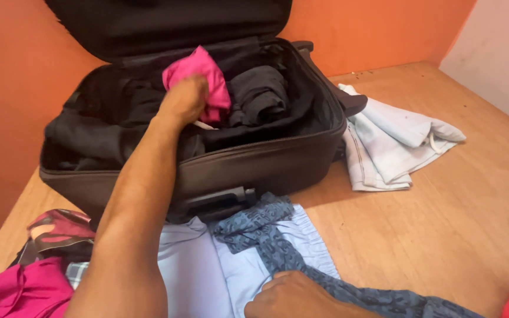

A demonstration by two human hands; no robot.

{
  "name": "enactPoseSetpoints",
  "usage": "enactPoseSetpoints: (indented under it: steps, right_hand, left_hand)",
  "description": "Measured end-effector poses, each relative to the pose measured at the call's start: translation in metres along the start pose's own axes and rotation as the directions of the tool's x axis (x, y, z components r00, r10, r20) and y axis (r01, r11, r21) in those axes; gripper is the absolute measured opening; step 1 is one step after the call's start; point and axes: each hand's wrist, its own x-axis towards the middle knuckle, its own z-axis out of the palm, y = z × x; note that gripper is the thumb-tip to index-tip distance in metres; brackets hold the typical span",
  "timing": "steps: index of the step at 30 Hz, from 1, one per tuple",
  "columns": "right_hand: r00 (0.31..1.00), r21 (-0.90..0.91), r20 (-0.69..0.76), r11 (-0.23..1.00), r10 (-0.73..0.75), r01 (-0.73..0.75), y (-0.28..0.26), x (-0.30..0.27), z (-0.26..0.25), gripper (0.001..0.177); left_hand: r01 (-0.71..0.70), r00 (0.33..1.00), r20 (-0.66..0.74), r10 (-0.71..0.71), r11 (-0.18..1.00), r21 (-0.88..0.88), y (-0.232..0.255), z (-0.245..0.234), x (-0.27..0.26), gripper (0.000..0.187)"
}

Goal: The person folds various clothing items, including a pink shirt and a black t-shirt, and places them into an open suitcase. The person handles the garments by hand, smoothing and folding them before packing.

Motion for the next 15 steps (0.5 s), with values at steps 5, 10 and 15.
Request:
enactPoseSetpoints:
  steps: [5, 10, 15]
  right_hand:
    - [0.999, 0.021, 0.031, 0.999, 0.037, -0.038, -0.006, 0.005, -0.01, 0.014]
    - [0.994, 0.22, 0.007, 0.969, 0.112, -0.111, -0.016, 0.014, -0.037, 0.029]
    - [0.98, 0.231, -0.009, 0.954, 0.2, -0.193, -0.025, 0.018, -0.056, 0.03]
  left_hand:
    - [0.181, 0.859, 0.478, -0.183, 0.982, 0.051, -0.028, 0.047, 0.019, 0.031]
    - [0.125, 0.903, 0.417, -0.106, 0.992, -0.02, -0.006, 0.017, 0.002, 0.029]
    - [0.169, 0.967, -0.135, -0.215, 0.942, -0.29, 0.049, -0.074, -0.001, 0.017]
